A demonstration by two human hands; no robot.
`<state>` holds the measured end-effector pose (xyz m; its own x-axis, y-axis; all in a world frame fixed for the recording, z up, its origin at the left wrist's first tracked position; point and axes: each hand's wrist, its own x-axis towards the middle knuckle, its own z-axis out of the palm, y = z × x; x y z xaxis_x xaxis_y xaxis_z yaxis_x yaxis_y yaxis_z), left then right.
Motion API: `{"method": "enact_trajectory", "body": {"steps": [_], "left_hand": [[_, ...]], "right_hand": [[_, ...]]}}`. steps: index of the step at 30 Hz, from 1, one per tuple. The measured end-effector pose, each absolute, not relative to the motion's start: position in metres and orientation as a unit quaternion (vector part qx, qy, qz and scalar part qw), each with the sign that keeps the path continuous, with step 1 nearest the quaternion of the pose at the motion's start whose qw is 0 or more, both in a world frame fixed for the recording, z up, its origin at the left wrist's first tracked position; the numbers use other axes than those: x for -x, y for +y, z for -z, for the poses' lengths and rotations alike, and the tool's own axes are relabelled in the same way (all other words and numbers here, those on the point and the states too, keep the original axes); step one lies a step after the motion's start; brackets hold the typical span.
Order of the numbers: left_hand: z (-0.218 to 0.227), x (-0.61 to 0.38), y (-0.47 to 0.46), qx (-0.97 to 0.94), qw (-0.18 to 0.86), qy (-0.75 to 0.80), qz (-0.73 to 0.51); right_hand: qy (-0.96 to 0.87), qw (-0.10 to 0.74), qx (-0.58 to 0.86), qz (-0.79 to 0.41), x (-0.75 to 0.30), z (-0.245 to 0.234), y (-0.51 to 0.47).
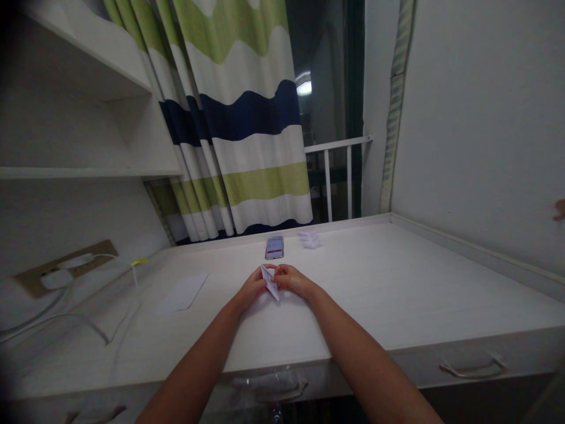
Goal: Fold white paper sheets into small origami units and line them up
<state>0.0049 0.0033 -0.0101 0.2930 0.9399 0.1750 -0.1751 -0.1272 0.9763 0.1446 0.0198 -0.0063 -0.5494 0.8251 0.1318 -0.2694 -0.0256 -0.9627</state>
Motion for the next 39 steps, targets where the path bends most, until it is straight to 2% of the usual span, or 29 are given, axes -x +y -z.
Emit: {"method": "enact_trajectory", "body": {"steps": [21, 39], "left_hand": [[-0.002, -0.007, -0.006, -0.525, 0.573, 0.338, -0.531], [0.002, -0.004, -0.002, -0.509, 0.588, 0.32, -0.54]], "right_hand": [[-0.545, 0.418, 0.21, -0.696, -0.145, 0.006, 0.021], [-0.549, 0.428, 0.236, -0.679, -0.146, 0.008, 0.024]]}}
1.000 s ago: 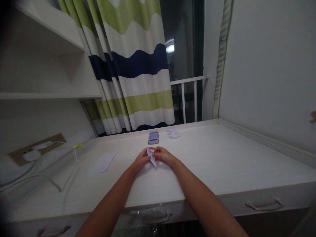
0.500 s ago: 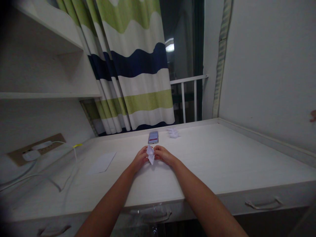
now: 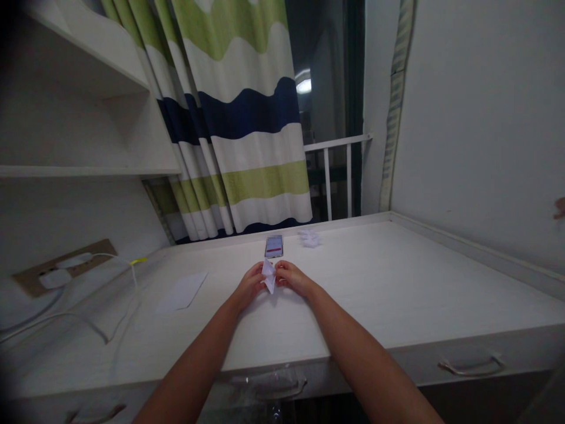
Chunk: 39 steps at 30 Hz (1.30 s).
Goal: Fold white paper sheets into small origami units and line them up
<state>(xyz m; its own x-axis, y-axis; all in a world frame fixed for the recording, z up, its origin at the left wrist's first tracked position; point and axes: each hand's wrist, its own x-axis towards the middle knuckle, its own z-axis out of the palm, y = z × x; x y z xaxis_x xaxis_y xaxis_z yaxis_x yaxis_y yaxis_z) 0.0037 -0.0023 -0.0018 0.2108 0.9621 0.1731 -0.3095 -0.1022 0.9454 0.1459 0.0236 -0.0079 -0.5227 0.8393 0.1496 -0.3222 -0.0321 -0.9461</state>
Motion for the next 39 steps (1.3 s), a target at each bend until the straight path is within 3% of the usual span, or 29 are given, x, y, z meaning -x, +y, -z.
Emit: {"method": "enact_trajectory", "body": {"steps": [39], "left_hand": [[-0.001, -0.002, -0.003, -0.481, 0.606, 0.311, -0.552]], "right_hand": [[-0.547, 0.43, 0.226, -0.682, -0.144, 0.004, 0.019]]}}
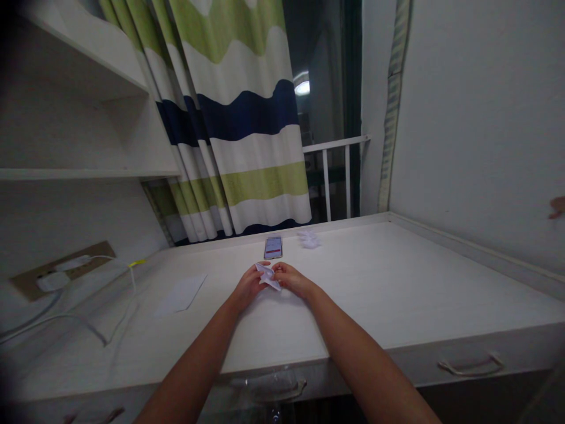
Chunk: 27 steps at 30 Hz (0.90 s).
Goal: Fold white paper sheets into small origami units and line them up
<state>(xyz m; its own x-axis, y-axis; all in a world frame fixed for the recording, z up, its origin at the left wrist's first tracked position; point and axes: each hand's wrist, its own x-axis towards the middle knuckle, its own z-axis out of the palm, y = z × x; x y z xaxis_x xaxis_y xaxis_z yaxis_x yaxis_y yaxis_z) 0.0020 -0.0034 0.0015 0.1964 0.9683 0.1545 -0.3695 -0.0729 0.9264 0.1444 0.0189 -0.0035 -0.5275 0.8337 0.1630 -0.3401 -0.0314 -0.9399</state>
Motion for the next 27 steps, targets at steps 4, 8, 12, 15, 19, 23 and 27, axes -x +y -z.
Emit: {"method": "enact_trajectory", "body": {"steps": [4, 8, 12, 15, 19, 23, 27], "left_hand": [[0.002, 0.001, 0.002, -0.467, 0.592, 0.326, -0.57], [0.003, 0.005, 0.006, -0.443, 0.561, 0.364, -0.598], [0.001, 0.006, 0.007, -0.416, 0.544, 0.395, -0.613], [0.0, 0.006, 0.007, -0.408, 0.545, 0.41, -0.607], [0.003, 0.006, 0.008, -0.398, 0.552, 0.419, -0.601], [0.005, 0.007, 0.009, -0.392, 0.552, 0.424, -0.601], [0.006, 0.004, 0.011, -0.409, 0.544, 0.432, -0.592]], "right_hand": [[-0.531, 0.444, 0.254, -0.676, -0.147, 0.003, 0.019], [-0.531, 0.455, 0.247, -0.671, -0.15, 0.003, 0.021], [-0.513, 0.505, 0.252, -0.647, -0.152, 0.003, 0.026], [-0.496, 0.53, 0.267, -0.634, -0.152, 0.003, 0.029], [-0.479, 0.548, 0.276, -0.628, -0.151, 0.004, 0.032], [-0.473, 0.557, 0.281, -0.622, -0.152, 0.008, 0.036], [-0.456, 0.573, 0.32, -0.601, -0.156, 0.013, 0.041]]}}
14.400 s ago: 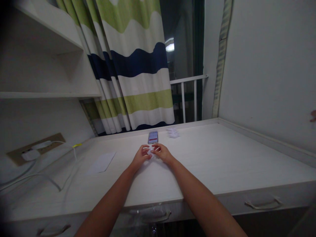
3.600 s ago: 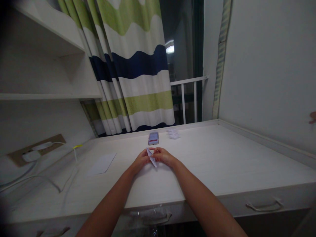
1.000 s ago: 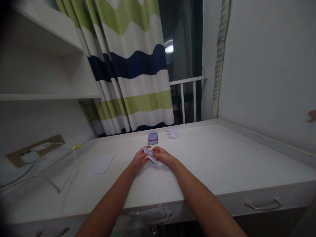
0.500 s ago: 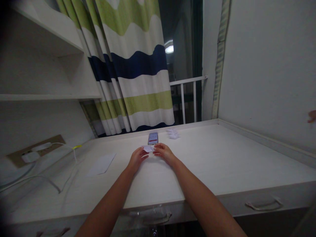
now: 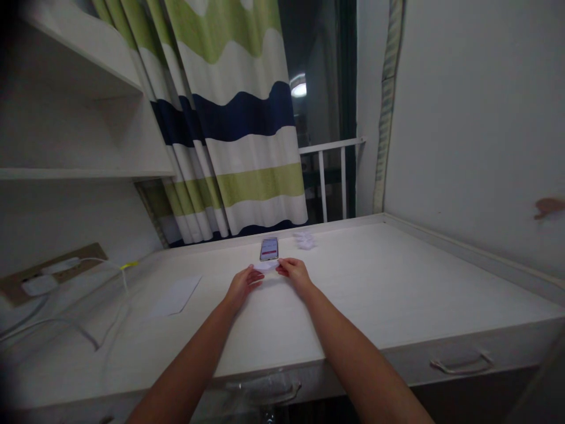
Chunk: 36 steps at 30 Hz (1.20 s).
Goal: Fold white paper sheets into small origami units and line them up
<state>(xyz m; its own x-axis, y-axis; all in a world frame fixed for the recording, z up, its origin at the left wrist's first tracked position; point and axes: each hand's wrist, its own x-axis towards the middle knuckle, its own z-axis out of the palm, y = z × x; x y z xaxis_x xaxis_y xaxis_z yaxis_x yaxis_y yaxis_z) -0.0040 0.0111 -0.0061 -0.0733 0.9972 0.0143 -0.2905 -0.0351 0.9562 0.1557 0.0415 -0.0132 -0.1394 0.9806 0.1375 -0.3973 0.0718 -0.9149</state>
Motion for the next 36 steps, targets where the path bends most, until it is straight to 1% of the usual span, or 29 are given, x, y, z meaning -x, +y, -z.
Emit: {"method": "enact_trajectory", "body": {"steps": [6, 14, 18, 22, 25, 30, 34, 36], "left_hand": [[0.006, -0.006, 0.02, -0.402, 0.527, 0.478, -0.577], [-0.001, -0.035, 0.04, -0.415, 0.527, 0.468, -0.575], [-0.003, -0.058, 0.057, -0.407, 0.535, 0.466, -0.575], [0.002, -0.084, 0.076, -0.417, 0.539, 0.469, -0.561], [0.005, -0.103, 0.089, -0.428, 0.524, 0.498, -0.543], [0.012, -0.122, 0.111, -0.499, 0.448, 0.567, -0.479], [0.014, -0.127, 0.127, -0.554, 0.379, 0.596, -0.441], [0.015, -0.128, 0.134, -0.57, 0.364, 0.598, -0.431]], "right_hand": [[-0.419, 0.615, 0.351, -0.568, -0.158, 0.023, 0.054], [-0.373, 0.649, 0.412, -0.519, -0.177, 0.028, 0.08], [-0.373, 0.656, 0.46, -0.468, -0.201, 0.024, 0.09], [-0.414, 0.635, 0.512, -0.405, -0.23, 0.018, 0.101], [-0.438, 0.614, 0.544, -0.369, -0.247, 0.018, 0.11], [-0.49, 0.545, 0.615, -0.292, -0.262, 0.021, 0.124], [-0.534, 0.502, 0.638, -0.235, -0.269, 0.021, 0.131], [-0.55, 0.488, 0.644, -0.211, -0.271, 0.022, 0.135]]}}
